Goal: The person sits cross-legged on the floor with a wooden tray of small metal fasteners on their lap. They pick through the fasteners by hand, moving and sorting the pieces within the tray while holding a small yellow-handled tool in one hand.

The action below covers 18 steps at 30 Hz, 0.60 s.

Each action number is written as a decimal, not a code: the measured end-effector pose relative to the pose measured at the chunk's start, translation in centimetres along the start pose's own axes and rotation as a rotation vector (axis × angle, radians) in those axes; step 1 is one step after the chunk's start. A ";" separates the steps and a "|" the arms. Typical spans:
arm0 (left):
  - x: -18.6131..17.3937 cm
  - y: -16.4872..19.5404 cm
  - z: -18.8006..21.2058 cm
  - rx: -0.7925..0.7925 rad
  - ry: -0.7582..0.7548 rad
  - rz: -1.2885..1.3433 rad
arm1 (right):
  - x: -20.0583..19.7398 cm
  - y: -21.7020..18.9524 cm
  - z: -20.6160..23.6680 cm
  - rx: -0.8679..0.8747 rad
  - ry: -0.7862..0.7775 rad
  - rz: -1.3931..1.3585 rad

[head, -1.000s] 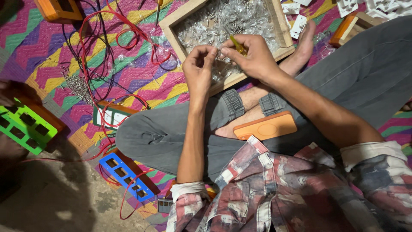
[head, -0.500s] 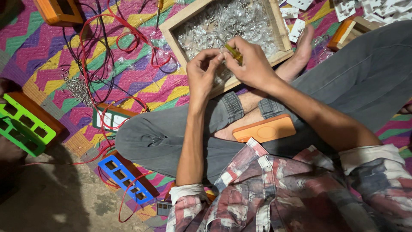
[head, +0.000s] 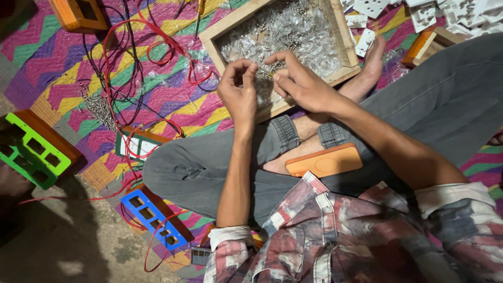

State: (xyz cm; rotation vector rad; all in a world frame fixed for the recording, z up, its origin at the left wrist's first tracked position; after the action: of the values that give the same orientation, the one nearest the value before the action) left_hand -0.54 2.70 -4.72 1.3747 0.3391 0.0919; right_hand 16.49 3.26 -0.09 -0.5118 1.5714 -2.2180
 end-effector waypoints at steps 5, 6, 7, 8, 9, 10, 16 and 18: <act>-0.1 0.8 0.2 0.061 0.018 -0.015 | 0.0 -0.4 0.0 0.133 0.011 -0.159; -0.2 0.9 0.2 0.071 0.020 -0.011 | 0.1 -0.4 0.0 0.148 0.014 -0.152; -0.2 0.9 0.3 0.057 0.037 -0.016 | 0.1 -0.5 0.1 0.145 -0.001 -0.182; -0.3 0.9 0.2 0.044 0.054 -0.022 | 0.2 -0.6 0.1 0.140 -0.017 -0.212; -0.3 0.8 0.1 0.031 0.071 -0.026 | 0.2 -0.6 0.2 0.134 -0.032 -0.241; -0.4 0.7 0.1 0.022 0.078 -0.037 | 0.2 -0.6 0.1 0.128 -0.042 -0.246; -0.2 0.3 0.0 0.001 0.001 0.031 | 0.0 -0.6 -0.1 0.114 -0.012 -0.195; -0.2 0.2 -0.1 -0.014 -0.035 0.057 | 0.1 -0.7 -0.1 0.089 -0.022 -0.199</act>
State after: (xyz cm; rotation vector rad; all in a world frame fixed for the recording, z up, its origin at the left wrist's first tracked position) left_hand -0.69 2.76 -4.47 1.3710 0.2700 0.1172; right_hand 16.33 3.52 0.58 -0.6908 1.4586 -2.4068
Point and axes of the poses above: each hand's wrist, its own z-axis away from the middle knuckle, its own x-axis out of the palm, y = z × x, the point moved 3 cm from there along -z, towards the middle knuckle, and after that the axes turned 6 degrees about -z, right-handed, at the moved point
